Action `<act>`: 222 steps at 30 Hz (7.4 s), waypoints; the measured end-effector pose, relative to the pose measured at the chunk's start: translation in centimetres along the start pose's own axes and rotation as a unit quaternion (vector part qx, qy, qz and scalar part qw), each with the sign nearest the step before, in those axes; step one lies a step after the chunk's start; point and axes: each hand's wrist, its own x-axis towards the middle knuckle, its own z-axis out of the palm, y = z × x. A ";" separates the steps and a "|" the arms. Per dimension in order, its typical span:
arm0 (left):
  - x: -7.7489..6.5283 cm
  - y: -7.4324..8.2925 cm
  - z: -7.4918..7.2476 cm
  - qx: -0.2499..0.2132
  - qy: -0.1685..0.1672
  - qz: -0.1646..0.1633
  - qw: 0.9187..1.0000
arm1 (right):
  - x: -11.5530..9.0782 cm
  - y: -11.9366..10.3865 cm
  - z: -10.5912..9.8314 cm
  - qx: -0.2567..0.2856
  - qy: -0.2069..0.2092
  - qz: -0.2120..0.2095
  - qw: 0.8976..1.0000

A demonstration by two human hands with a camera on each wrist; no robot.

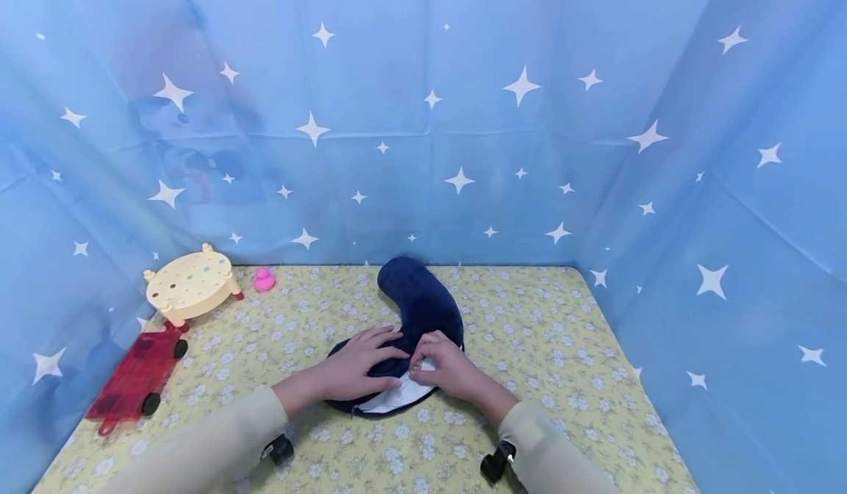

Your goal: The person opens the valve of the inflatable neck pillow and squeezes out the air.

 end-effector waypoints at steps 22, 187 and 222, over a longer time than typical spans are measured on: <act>2.4 3.1 3.5 -0.018 0.179 -0.112 0.977 | -0.6 0.3 -0.6 0.060 0.015 0.004 0.998; 3.2 3.7 3.5 0.037 0.204 -0.102 0.973 | 4.4 3.5 -3.0 -0.142 0.175 0.038 0.974; 3.3 3.7 3.2 0.037 0.190 -0.113 0.974 | 2.5 3.7 -4.2 -0.134 0.013 -0.015 0.991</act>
